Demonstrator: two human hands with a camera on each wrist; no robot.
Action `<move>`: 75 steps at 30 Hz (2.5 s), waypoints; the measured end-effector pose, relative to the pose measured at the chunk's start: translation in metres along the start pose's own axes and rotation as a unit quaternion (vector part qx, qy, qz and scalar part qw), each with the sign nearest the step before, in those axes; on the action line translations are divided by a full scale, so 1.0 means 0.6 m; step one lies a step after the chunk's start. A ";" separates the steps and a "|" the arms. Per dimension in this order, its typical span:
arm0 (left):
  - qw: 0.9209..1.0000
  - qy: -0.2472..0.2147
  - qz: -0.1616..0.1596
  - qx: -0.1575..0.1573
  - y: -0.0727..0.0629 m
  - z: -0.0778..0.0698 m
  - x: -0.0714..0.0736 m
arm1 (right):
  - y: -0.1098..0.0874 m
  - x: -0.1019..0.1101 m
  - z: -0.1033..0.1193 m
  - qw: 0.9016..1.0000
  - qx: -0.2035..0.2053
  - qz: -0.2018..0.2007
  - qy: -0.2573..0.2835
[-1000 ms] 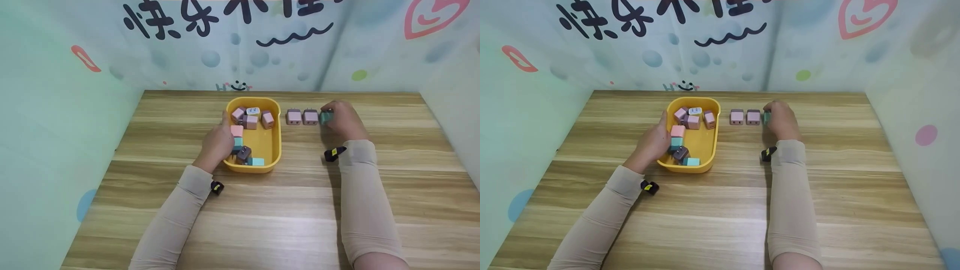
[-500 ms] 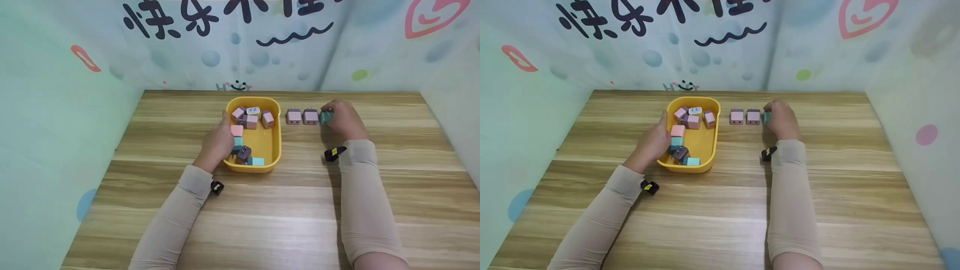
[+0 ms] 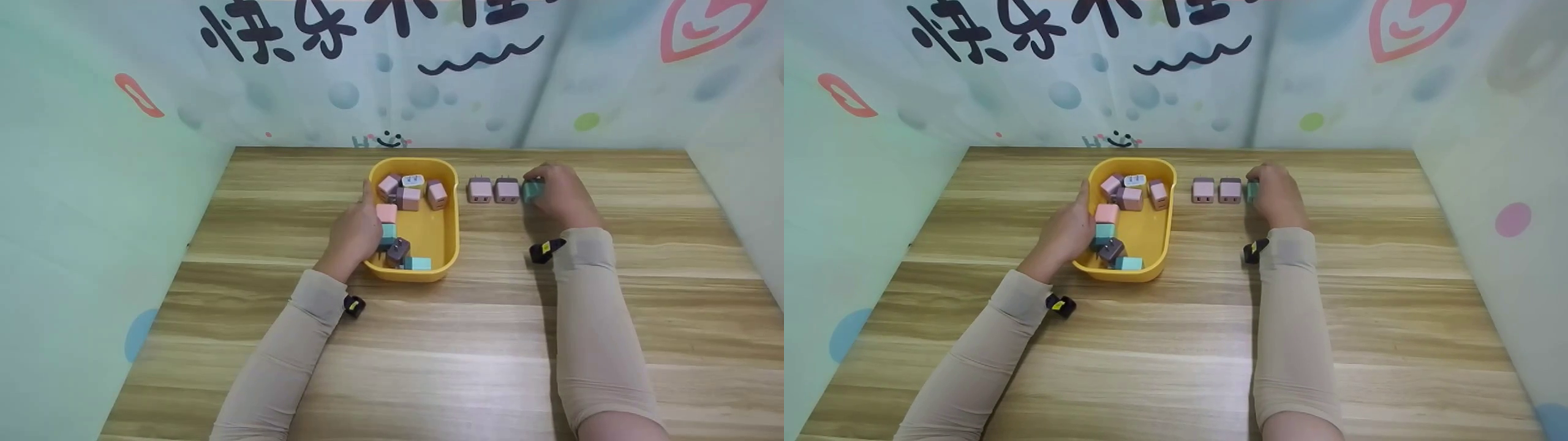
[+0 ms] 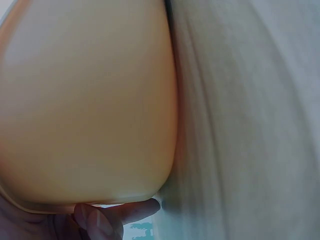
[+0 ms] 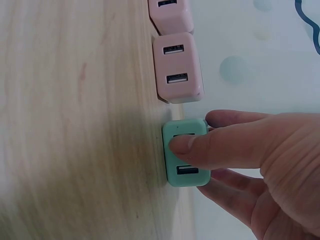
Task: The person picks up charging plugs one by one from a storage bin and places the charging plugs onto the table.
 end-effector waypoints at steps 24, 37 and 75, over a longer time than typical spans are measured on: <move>1.000 -0.004 0.004 0.003 0.001 -0.002 0.001 | -0.004 0.010 0.029 0.998 -0.051 0.038 -0.014; 1.000 -0.007 -0.006 -0.002 -0.001 0.000 0.000 | -0.016 0.017 0.097 0.999 0.027 0.021 -0.031; 1.000 -0.007 -0.003 -0.006 0.000 -0.001 0.002 | -0.046 -0.063 0.247 0.981 0.147 0.095 -0.079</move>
Point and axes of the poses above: each hand's wrist, its own y-axis towards the middle knuckle, its own x-axis out of the back of the hand, z = x × y, the point moved 4 cm from there along y, towards the middle knuckle, and after that the axes turned 15 degrees about y, right-handed, at the moved point
